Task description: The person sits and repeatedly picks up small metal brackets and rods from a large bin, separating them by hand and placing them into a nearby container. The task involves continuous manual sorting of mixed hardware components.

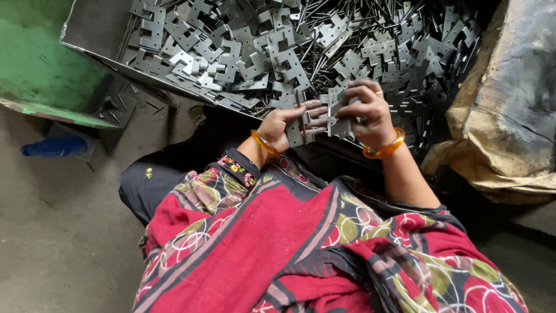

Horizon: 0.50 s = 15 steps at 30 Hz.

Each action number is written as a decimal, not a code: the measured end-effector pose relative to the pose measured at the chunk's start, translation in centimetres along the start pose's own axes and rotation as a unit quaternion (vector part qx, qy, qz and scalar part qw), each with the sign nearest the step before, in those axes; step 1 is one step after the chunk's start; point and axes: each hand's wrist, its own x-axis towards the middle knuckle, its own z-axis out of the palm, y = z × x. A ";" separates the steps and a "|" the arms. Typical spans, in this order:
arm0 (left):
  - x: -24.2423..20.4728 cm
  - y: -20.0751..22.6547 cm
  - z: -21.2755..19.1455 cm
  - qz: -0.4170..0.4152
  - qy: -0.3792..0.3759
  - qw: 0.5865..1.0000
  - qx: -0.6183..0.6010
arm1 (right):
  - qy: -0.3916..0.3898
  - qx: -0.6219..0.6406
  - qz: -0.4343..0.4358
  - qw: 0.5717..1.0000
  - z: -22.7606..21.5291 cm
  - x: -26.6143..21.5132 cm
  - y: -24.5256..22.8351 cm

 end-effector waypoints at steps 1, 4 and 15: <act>0.2 -0.3 -0.2 0.004 0.000 1.000 -0.009 | -0.004 -0.124 -0.094 0.988 -0.3 0.7 -0.7; 0.6 -0.8 -1.0 0.026 0.013 1.000 0.002 | -0.028 -0.207 -0.130 0.969 -0.7 2.2 -2.2; 0.3 -1.4 1.3 0.136 -0.045 0.983 -0.114 | 0.053 0.028 0.020 0.998 3.5 1.4 -3.2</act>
